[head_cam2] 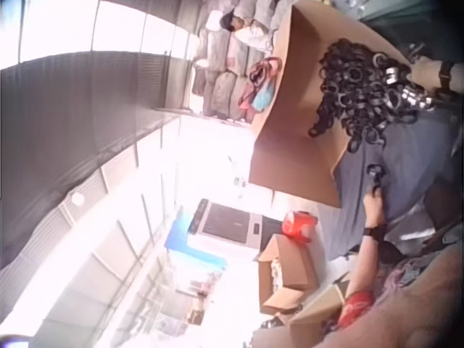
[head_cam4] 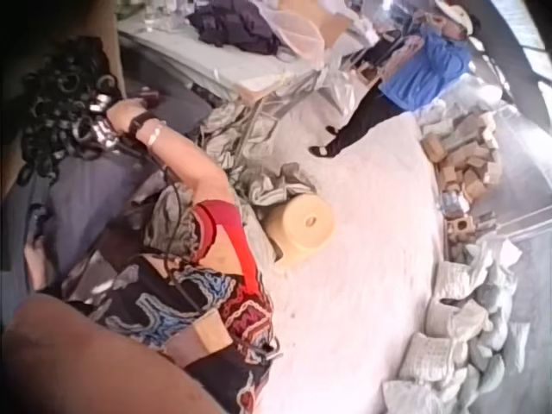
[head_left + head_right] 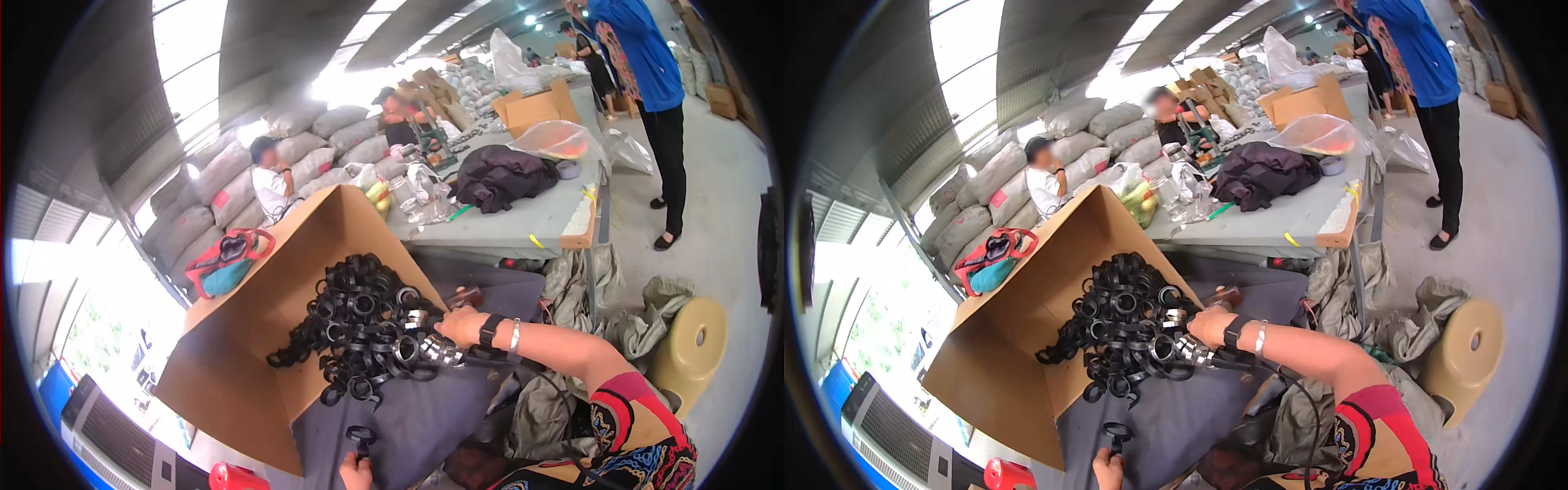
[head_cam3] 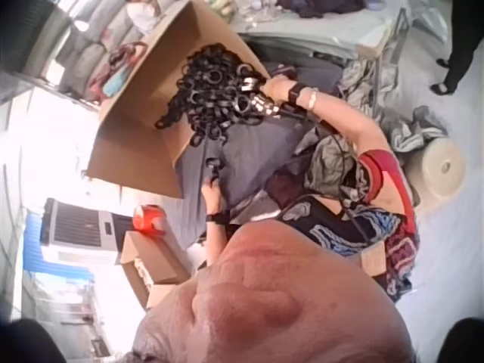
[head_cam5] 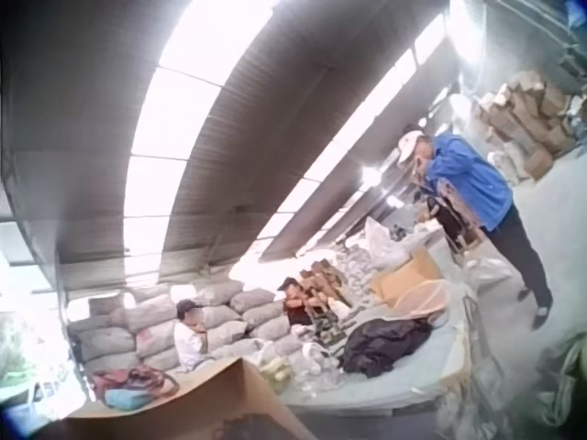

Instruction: Using a mallet to assemble circular metal and rubber components on a workbench.

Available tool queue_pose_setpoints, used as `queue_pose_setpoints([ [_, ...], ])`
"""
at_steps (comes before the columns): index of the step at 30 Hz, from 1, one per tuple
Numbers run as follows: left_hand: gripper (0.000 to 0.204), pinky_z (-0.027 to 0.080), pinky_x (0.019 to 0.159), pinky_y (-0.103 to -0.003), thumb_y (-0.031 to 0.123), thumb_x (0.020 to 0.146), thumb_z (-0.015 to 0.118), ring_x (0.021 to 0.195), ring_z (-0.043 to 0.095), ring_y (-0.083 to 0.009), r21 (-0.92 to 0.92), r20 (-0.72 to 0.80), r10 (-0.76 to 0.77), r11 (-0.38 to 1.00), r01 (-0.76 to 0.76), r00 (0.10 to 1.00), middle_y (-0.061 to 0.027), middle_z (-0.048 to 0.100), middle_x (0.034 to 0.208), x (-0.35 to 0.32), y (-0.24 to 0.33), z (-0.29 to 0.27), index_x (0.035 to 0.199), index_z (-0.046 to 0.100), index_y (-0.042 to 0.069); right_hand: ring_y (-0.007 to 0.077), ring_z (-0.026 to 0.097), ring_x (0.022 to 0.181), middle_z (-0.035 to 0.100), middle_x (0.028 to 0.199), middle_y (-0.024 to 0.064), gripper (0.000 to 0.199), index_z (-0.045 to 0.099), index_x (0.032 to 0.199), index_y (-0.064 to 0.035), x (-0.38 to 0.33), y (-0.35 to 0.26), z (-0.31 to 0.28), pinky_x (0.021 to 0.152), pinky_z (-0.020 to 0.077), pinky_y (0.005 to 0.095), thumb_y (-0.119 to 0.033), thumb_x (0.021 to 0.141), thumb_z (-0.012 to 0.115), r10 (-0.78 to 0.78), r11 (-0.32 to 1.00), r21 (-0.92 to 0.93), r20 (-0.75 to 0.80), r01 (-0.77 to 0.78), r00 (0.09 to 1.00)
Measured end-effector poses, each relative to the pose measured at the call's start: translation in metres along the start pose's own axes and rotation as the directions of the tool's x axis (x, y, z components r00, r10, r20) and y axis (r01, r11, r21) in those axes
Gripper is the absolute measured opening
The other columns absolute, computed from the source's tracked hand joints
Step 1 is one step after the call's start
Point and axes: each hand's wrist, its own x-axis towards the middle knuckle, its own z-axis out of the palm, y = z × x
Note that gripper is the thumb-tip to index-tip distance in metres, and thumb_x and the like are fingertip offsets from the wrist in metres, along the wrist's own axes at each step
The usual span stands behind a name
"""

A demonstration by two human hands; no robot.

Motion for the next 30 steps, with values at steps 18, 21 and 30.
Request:
queue_pose_setpoints([
  [18,0.028,0.044,0.064,-0.048,0.021,0.08,0.064,0.068,0.058,-0.0405,0.289,-0.37,0.071,0.957,0.042,0.926,-0.0227,0.061,0.07,-0.046,-0.002,-0.01,0.073,0.061,-0.005,0.0344,0.063,0.087,0.063,0.09,0.0162,0.034,0.062,0.107,-0.0038,0.021,-0.051,-0.008,0.077,0.0497,0.0448,-0.017,0.076,0.067,-0.136,0.971,0.167,-0.198,0.17,0.971],
  [21,0.02,0.038,0.058,-0.045,0.008,0.072,0.065,0.062,0.049,-0.0348,0.292,-0.426,0.031,0.951,0.105,0.904,-0.0149,0.051,0.062,-0.044,-0.022,-0.004,0.062,0.05,-0.001,0.0353,0.062,0.085,0.062,0.093,0.0159,0.03,0.065,0.103,-0.0054,0.012,-0.061,-0.032,0.075,0.0502,0.0434,-0.02,0.077,0.069,-0.202,0.905,0.263,-0.43,0.336,0.88],
  [30,0.029,0.036,0.061,-0.045,0.014,0.075,0.065,0.066,0.048,-0.0354,0.45,-0.403,0.183,0.893,0.021,0.897,-0.0152,0.048,0.064,-0.052,-0.023,-0.019,0.061,0.043,0.002,0.0161,0.053,0.077,0.049,0.102,0.011,0.049,0.057,0.106,-0.0015,-0.075,-0.132,-0.225,0.062,0.0475,0.025,-0.031,0.074,0.079,-0.272,0.357,-0.218,-0.954,0.908,-0.122],
])
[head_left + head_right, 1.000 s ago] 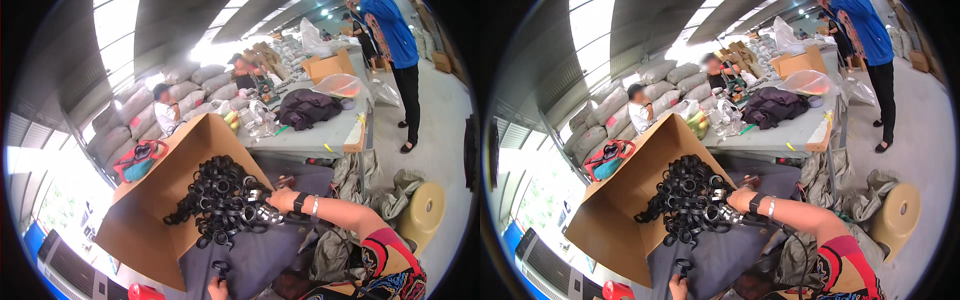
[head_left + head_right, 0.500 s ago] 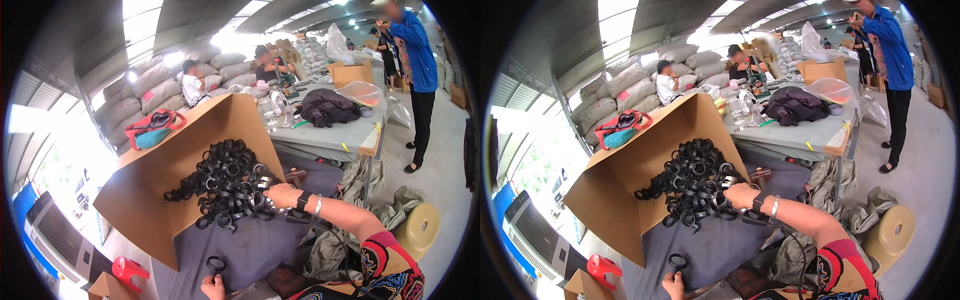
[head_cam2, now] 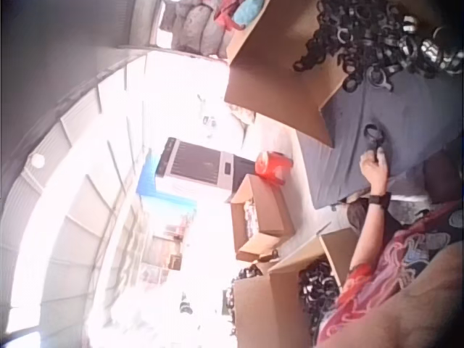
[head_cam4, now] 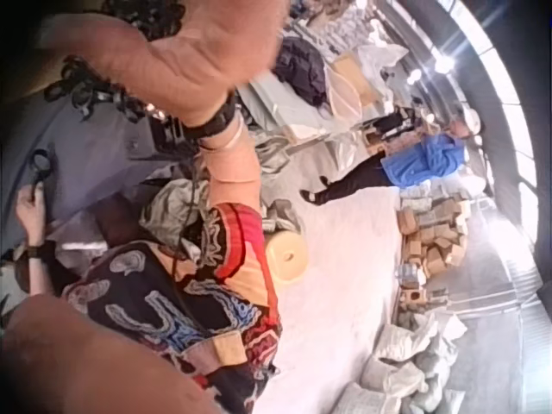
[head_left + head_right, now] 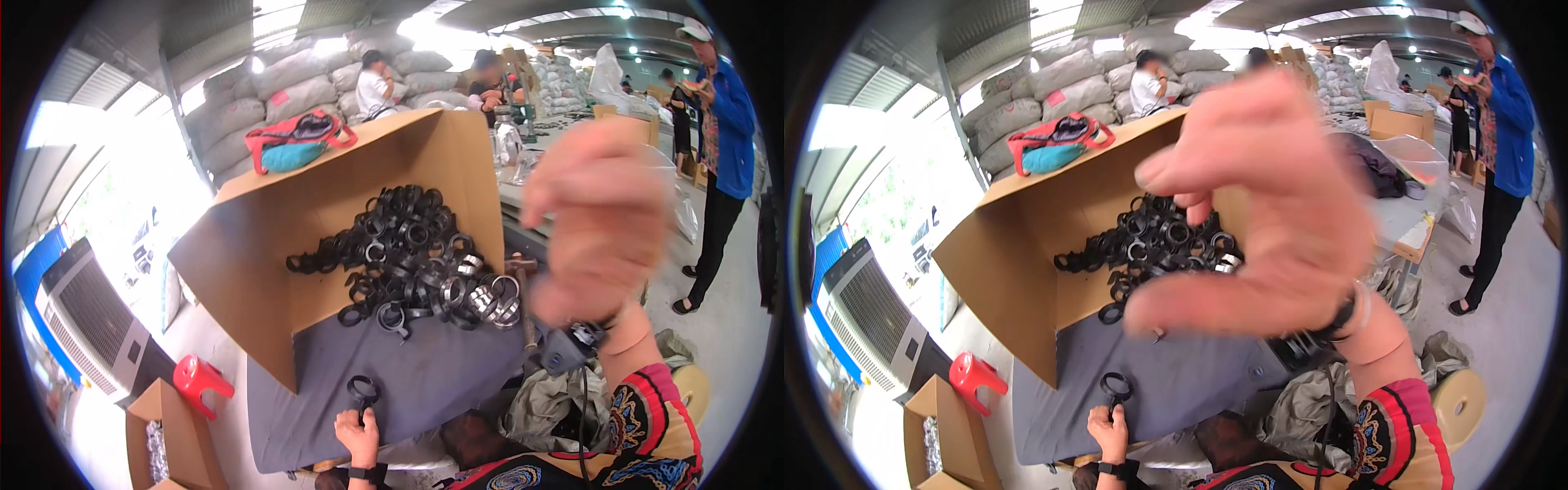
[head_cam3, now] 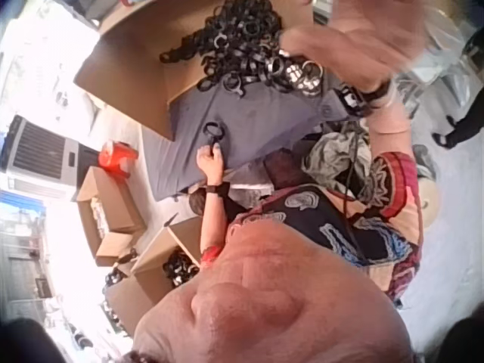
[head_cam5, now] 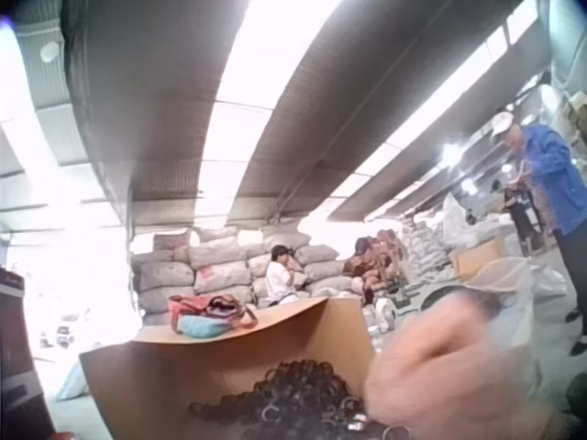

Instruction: Using a mallet to assemble circular metal and rubber components on a workbench.

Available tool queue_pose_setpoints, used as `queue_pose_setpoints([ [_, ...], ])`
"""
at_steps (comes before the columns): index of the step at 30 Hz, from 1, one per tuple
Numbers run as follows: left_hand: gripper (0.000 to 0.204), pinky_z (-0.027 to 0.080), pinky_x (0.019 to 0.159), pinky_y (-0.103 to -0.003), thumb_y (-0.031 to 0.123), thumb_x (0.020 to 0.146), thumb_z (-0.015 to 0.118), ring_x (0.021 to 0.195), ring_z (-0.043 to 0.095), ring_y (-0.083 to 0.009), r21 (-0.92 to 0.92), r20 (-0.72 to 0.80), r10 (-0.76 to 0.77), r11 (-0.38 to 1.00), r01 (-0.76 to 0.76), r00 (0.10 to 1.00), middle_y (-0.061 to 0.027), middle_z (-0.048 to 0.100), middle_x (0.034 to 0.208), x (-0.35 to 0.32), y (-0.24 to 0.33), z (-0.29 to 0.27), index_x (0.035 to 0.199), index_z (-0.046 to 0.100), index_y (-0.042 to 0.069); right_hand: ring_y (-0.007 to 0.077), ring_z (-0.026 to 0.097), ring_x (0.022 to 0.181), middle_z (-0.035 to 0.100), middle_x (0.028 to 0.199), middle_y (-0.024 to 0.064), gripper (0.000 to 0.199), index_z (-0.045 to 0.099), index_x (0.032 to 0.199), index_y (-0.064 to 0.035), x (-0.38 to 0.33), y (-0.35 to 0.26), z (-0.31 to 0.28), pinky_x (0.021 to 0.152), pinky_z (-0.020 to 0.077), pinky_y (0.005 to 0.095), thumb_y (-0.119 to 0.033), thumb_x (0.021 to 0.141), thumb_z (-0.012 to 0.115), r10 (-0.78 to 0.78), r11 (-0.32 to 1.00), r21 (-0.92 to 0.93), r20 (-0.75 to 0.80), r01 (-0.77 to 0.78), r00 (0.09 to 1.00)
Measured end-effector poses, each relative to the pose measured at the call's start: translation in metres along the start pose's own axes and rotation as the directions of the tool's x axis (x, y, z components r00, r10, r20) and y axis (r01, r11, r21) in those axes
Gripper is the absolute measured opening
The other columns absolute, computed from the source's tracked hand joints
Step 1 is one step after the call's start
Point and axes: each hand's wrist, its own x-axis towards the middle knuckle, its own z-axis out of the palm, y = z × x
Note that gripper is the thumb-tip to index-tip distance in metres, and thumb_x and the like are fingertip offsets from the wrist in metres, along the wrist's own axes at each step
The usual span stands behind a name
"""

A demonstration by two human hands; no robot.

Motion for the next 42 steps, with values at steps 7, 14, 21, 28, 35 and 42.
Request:
queue_pose_setpoints([
  [7,0.031,0.036,0.059,-0.046,0.016,0.076,0.067,0.064,0.048,-0.0366,-0.07,0.056,0.031,0.997,-0.027,0.998,-0.0167,0.048,0.064,0.004,0.016,0.009,0.061,0.043,0.002,0.0219,0.055,0.08,0.054,0.097,0.0164,0.057,0.055,0.106,0.0021,0.02,-0.007,0.007,0.061,0.0501,0.0326,-0.052,0.087,0.058,-0.268,0.958,0.073,-0.107,0.277,0.957],
  [14,0.029,0.037,0.06,-0.044,0.016,0.075,0.067,0.065,0.049,-0.035,-0.058,0.029,0.069,0.996,-0.067,0.997,-0.0141,0.049,0.064,0.002,0.009,0.011,0.063,0.045,0.003,0.0217,0.056,0.079,0.055,0.097,0.0164,0.055,0.055,0.106,0.0031,0.016,-0.002,0.013,0.062,0.0501,0.0325,-0.049,0.087,0.057,-0.265,0.96,0.036,-0.211,0.279,0.941],
  [21,0.027,0.039,0.064,-0.045,0.021,0.075,0.067,0.068,0.052,-0.0351,-0.035,0.081,0.007,0.999,-0.004,0.997,-0.014,0.053,0.065,0.012,0.017,0.015,0.062,0.051,0.004,0.0216,0.056,0.079,0.056,0.096,0.0164,0.053,0.056,0.105,0.0041,0.009,0.009,0.017,0.063,0.0501,0.0323,-0.046,0.087,0.057,-0.251,0.965,0.0,-0.265,0.26,0.931],
  [28,0.031,0.038,0.06,-0.047,0.023,0.075,0.066,0.066,0.051,-0.0362,-0.012,0.075,0.06,0.998,-0.059,0.995,-0.0155,0.051,0.064,0.002,0.005,0.018,0.06,0.047,0.005,0.0214,0.057,0.078,0.057,0.096,0.0164,0.052,0.056,0.105,0.0051,0.062,0.043,-0.033,0.064,0.0501,0.0322,-0.044,0.088,0.056,-0.461,0.887,-0.124,-0.201,0.444,0.864],
  [35,0.03,0.038,0.063,-0.049,0.021,0.081,0.064,0.067,0.051,-0.0403,-0.141,0.086,0.011,0.99,0.002,0.996,-0.0199,0.053,0.065,0.008,0.026,-0.003,0.063,0.051,0.0,0.0213,0.057,0.078,0.058,0.095,0.0164,0.05,0.056,0.104,0.006,0.121,0.054,-0.062,0.066,0.0501,0.0321,-0.041,0.088,0.055,-0.591,0.803,-0.184,-0.13,0.567,0.796],
  [42,0.03,0.039,0.064,-0.048,0.021,0.081,0.064,0.068,0.05,-0.0398,-0.113,0.1,-0.001,0.994,0.012,0.995,-0.0199,0.053,0.067,0.009,0.03,-0.01,0.065,0.05,0.0,0.0211,0.057,0.078,0.058,0.094,0.0164,0.048,0.056,0.104,0.007,0.096,0.06,-0.059,0.067,0.05,0.032,-0.038,0.088,0.055,-0.568,0.813,-0.266,-0.165,0.518,0.807],
])
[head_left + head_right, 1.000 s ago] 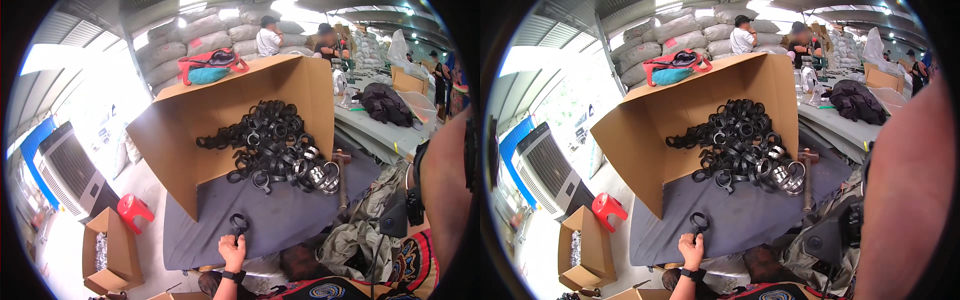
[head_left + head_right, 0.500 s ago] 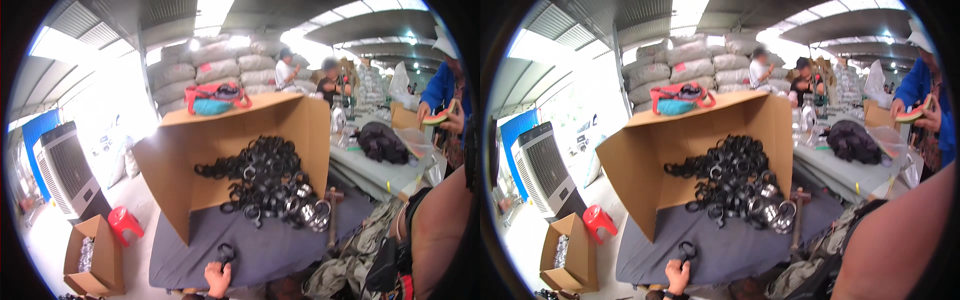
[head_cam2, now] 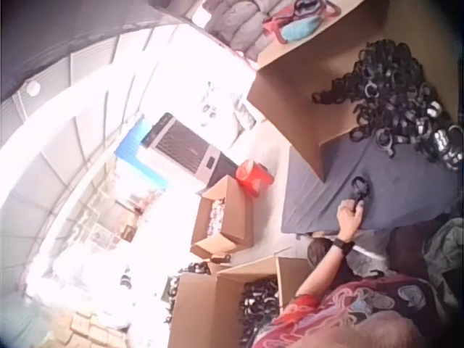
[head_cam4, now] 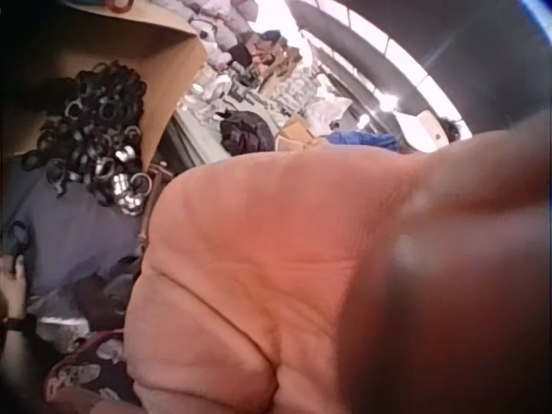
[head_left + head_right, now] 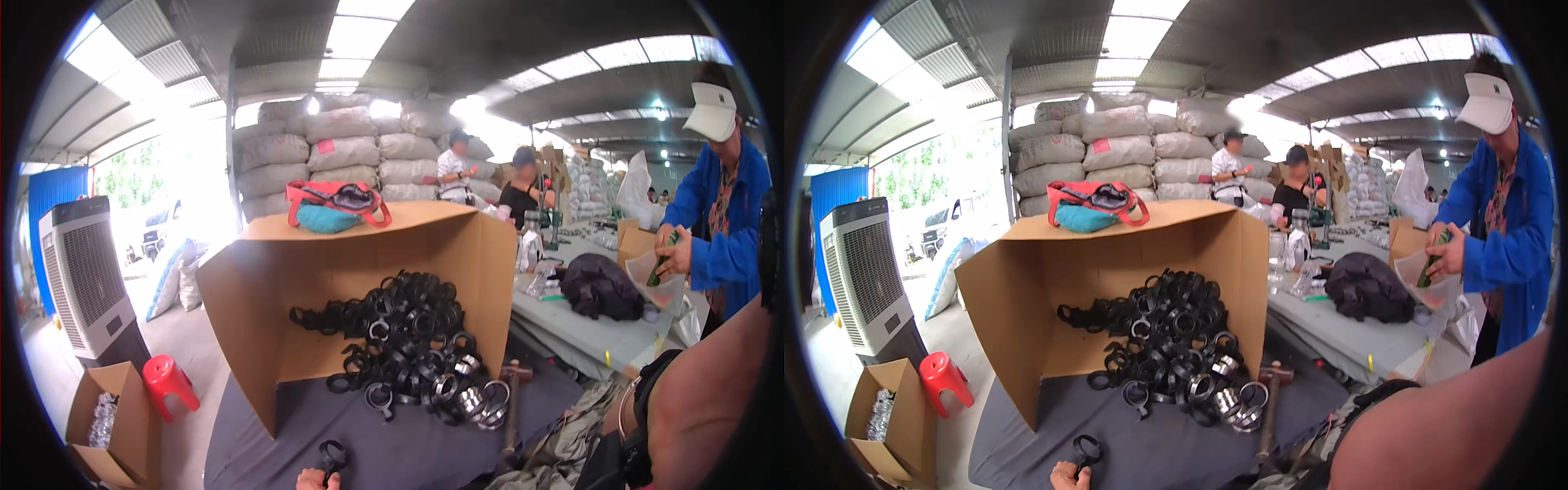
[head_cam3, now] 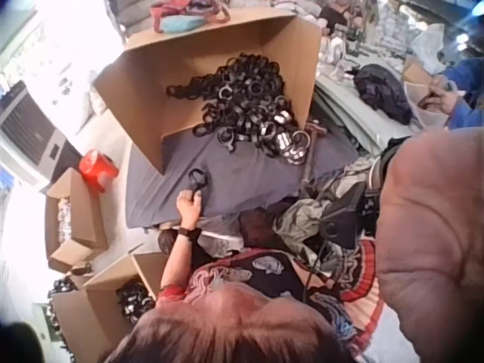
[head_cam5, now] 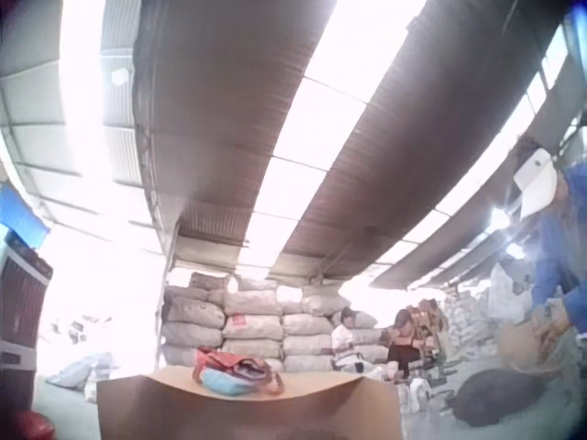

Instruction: Using a mallet to assemble circular metal and rubber components on a workbench.

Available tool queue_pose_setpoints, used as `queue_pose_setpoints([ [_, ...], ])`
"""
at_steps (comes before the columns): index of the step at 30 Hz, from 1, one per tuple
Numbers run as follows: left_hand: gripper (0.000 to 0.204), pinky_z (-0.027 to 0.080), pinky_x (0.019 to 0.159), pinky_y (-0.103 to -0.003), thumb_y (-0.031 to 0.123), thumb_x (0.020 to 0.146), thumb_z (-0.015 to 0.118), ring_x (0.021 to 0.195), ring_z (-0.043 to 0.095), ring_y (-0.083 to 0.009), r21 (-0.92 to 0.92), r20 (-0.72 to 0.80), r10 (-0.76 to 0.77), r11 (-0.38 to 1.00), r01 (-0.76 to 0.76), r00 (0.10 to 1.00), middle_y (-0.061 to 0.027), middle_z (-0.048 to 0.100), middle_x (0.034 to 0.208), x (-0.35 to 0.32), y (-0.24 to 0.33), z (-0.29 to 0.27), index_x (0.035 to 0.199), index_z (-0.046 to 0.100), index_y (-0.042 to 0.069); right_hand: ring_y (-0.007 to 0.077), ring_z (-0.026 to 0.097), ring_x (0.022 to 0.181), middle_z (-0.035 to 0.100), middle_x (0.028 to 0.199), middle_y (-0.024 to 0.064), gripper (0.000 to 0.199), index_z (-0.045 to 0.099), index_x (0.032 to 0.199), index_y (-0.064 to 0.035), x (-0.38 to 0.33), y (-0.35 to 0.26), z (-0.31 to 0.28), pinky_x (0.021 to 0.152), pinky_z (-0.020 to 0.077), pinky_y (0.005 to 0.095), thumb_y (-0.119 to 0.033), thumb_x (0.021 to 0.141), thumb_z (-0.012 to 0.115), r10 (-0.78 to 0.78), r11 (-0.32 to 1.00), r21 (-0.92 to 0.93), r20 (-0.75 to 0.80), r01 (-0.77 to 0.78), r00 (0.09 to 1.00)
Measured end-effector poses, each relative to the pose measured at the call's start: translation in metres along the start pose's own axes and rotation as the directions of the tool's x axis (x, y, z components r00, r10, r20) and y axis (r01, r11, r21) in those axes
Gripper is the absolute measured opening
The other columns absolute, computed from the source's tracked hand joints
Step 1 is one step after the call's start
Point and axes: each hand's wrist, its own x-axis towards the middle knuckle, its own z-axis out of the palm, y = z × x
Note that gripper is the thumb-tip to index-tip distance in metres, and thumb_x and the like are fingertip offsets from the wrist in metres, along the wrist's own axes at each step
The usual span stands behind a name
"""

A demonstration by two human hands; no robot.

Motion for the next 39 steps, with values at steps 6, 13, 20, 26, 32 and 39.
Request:
queue_pose_setpoints([
  [6,0.032,0.034,0.056,-0.045,0.018,0.074,0.066,0.063,0.047,-0.037,0.025,-0.057,0.082,0.996,-0.081,0.995,-0.0178,0.047,0.063,-0.008,-0.031,0.027,0.06,0.042,0.001,0.021,0.058,0.077,0.059,0.094,0.0164,0.046,0.056,0.103,0.0078,-0.022,-0.04,-0.016,0.068,0.05,0.0319,-0.036,0.089,0.054,0.146,0.98,-0.13,-0.026,-0.148,0.989],
  [13,0.026,0.036,0.063,-0.046,0.014,0.075,0.066,0.068,0.048,-0.0368,0.037,-0.023,-0.022,0.999,0.022,1.0,-0.0168,0.05,0.067,0.0,-0.026,0.019,0.063,0.046,0.001,0.0208,0.058,0.077,0.06,0.093,0.0165,0.044,0.057,0.103,0.0088,-0.06,-0.107,-0.03,0.069,0.05,0.0317,-0.033,0.089,0.054,0.415,0.88,-0.265,0.027,-0.393,0.91],
  [20,0.033,0.033,0.057,-0.042,0.01,0.077,0.066,0.06,0.041,-0.0325,-0.079,-0.044,0.016,0.997,-0.019,0.999,-0.016,0.041,0.062,0.003,-0.019,0.023,0.064,0.037,0.0,0.0163,0.055,0.071,0.058,0.083,0.0062,0.025,0.063,0.097,-0.0031,-0.196,-0.155,-0.014,0.064,0.0462,0.0273,-0.007,0.074,0.072,0.911,0.201,-0.367,0.41,-0.909,0.036],
  [26,0.029,0.036,0.061,-0.042,0.016,0.077,0.067,0.065,0.046,-0.0335,-0.035,-0.034,-0.016,0.999,0.015,0.999,-0.0148,0.047,0.066,-0.004,-0.019,0.017,0.065,0.045,0.001,0.0263,0.064,0.083,0.063,0.088,0.0142,0.026,0.065,0.096,-0.002,-0.3,-0.207,0.012,0.071,0.0514,0.0351,-0.012,0.073,0.074,0.716,0.045,-0.548,0.6,-0.835,-0.355],
  [32,0.029,0.035,0.06,-0.042,0.013,0.077,0.067,0.065,0.044,-0.0336,-0.032,-0.026,-0.012,0.999,0.011,1.0,-0.0157,0.046,0.067,-0.004,-0.019,0.014,0.065,0.043,0.0,0.0365,0.062,0.089,0.064,0.093,0.0166,0.022,0.064,0.095,-0.0019,-0.316,-0.233,0.037,0.079,0.0493,0.0437,-0.016,0.078,0.068,0.692,0.162,-0.706,0.579,-0.689,-0.431],
  [39,0.029,0.037,0.064,-0.043,0.014,0.075,0.069,0.067,0.047,-0.0344,-0.022,-0.012,-0.02,1.0,0.019,1.0,-0.0137,0.049,0.065,-0.004,-0.019,0.019,0.064,0.045,0.002,0.0371,0.062,0.085,0.065,0.088,0.0197,0.015,0.065,0.092,-0.0017,-0.322,-0.247,-0.042,0.076,0.0491,0.0433,-0.007,0.079,0.059,0.886,-0.023,-0.779,0.274,-0.626,-0.375],
])
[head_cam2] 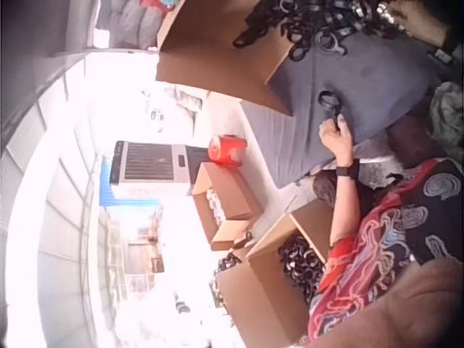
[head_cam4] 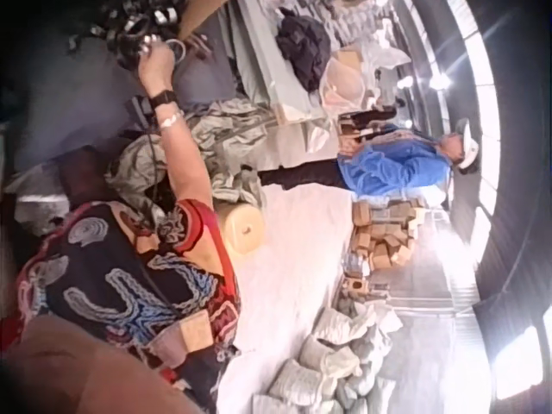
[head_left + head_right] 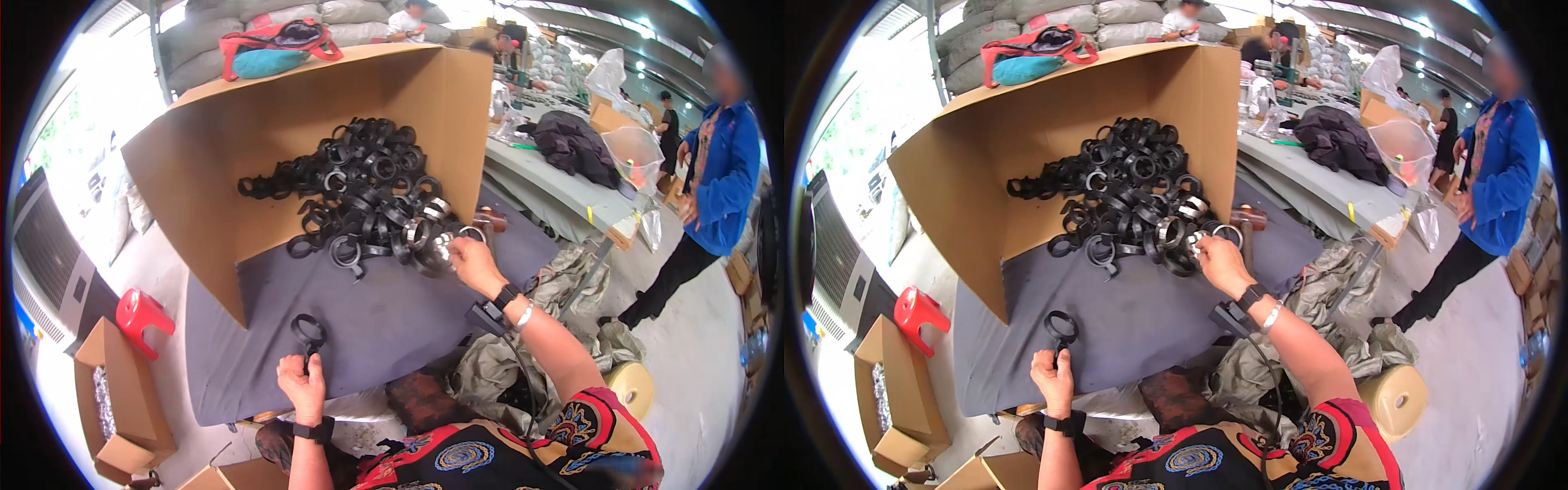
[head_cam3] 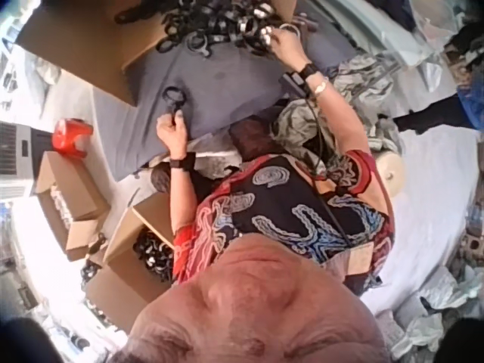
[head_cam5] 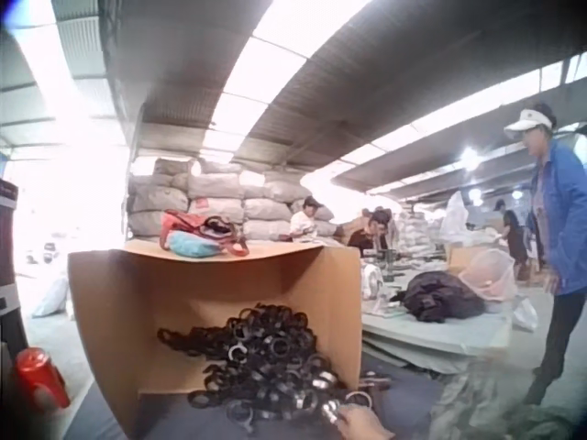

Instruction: Using a mallet to assemble circular metal and rubber components on a workbench.

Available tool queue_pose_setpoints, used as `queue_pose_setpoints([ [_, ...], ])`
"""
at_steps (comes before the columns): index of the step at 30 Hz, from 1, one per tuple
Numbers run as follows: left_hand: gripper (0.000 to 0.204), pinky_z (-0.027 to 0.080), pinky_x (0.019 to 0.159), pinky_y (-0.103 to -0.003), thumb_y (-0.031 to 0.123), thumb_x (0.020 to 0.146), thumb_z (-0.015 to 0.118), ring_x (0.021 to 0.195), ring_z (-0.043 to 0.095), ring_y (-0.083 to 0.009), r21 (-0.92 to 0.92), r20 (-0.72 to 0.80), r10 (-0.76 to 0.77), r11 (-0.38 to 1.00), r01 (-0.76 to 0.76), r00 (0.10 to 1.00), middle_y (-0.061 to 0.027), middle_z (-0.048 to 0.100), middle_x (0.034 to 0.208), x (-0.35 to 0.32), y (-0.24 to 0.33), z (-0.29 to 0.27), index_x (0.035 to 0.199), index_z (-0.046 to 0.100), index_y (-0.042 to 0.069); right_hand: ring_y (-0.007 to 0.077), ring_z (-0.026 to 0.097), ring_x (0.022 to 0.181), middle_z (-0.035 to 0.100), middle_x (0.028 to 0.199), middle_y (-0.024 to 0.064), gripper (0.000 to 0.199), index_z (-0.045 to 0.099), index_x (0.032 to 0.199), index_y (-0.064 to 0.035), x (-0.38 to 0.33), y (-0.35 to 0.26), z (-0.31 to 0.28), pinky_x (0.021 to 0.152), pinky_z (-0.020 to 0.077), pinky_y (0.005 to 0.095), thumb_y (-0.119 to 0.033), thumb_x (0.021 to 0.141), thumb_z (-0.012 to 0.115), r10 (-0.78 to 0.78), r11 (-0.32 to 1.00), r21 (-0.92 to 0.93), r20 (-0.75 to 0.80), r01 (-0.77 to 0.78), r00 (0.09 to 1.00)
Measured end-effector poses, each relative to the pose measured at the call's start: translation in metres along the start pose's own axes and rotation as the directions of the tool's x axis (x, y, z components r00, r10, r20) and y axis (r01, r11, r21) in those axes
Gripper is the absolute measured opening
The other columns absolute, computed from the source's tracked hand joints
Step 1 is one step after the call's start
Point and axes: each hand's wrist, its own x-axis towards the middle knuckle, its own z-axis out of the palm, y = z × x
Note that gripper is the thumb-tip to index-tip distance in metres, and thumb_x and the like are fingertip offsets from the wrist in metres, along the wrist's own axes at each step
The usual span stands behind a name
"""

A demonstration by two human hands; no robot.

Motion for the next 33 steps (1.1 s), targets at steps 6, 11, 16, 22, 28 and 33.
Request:
queue_pose_setpoints([
  [6,0.03,0.034,0.058,-0.042,0.011,0.079,0.067,0.063,0.043,-0.0337,-0.053,-0.041,0.016,0.998,-0.018,0.999,-0.0158,0.043,0.065,0.002,0.001,-0.002,0.068,0.042,0.0,0.0294,0.067,0.08,0.068,0.085,0.0168,0.02,0.065,0.096,0.0,-0.003,0.045,-0.043,0.072,0.0521,0.0369,-0.007,0.078,0.066,0.156,0.987,0.05,-0.063,-0.153,0.986],
  [11,0.029,0.034,0.057,-0.043,0.011,0.079,0.067,0.062,0.042,-0.034,-0.053,-0.055,0.024,0.998,-0.027,0.998,-0.0162,0.043,0.065,0.001,0.0,-0.001,0.069,0.042,-0.001,0.0284,0.067,0.081,0.068,0.086,0.0158,0.022,0.065,0.096,0.0001,-0.002,0.048,-0.037,0.073,0.0521,0.0365,-0.009,0.077,0.068,0.154,0.985,0.081,0.005,-0.154,0.988],
  [16,0.024,0.038,0.066,-0.043,0.015,0.079,0.066,0.07,0.048,-0.0336,-0.028,0.024,-0.04,0.999,0.041,0.999,-0.0139,0.051,0.069,0.001,-0.002,0.001,0.07,0.048,0.001,0.0311,0.065,0.087,0.067,0.091,0.017,0.031,0.067,0.101,-0.0049,0.003,0.044,-0.049,0.078,0.0505,0.0382,-0.016,0.073,0.073,0.142,0.989,-0.058,0.137,-0.135,0.98],
  [22,0.022,0.036,0.063,-0.047,0.007,0.077,0.063,0.066,0.045,-0.0381,-0.017,-0.007,-0.008,1.0,0.008,1.0,-0.0203,0.048,0.067,0.0,-0.007,0.005,0.067,0.047,-0.004,0.0324,0.063,0.088,0.066,0.091,0.0156,0.027,0.069,0.095,-0.0099,-0.005,0.035,-0.051,0.078,0.0502,0.0418,-0.017,0.069,0.068,-0.05,0.961,-0.241,0.326,0.134,0.944],
  [28,0.029,0.04,0.061,-0.047,0.02,0.083,0.065,0.062,0.049,-0.039,-0.114,-0.004,0.019,0.993,-0.019,1.0,-0.0207,0.055,0.066,-0.002,0.016,-0.014,0.071,0.056,-0.005,0.0351,0.062,0.083,0.063,0.084,0.0159,0.019,0.066,0.087,-0.0076,0.005,0.047,-0.053,0.073,0.048,0.0451,-0.017,0.071,0.071,-0.177,0.978,-0.08,0.151,0.191,0.973],
  [33,0.028,0.041,0.059,-0.042,0.02,0.084,0.065,0.058,0.049,-0.0306,-0.122,-0.014,-0.053,0.991,0.051,0.999,-0.0179,0.055,0.064,0.002,0.018,-0.012,0.071,0.056,-0.004,0.0337,0.062,0.077,0.064,0.076,0.0151,0.017,0.065,0.087,-0.0064,0.013,0.049,-0.059,0.069,0.0477,0.0417,-0.017,0.074,0.068,-0.307,0.947,-0.053,0.152,0.318,0.94],
])
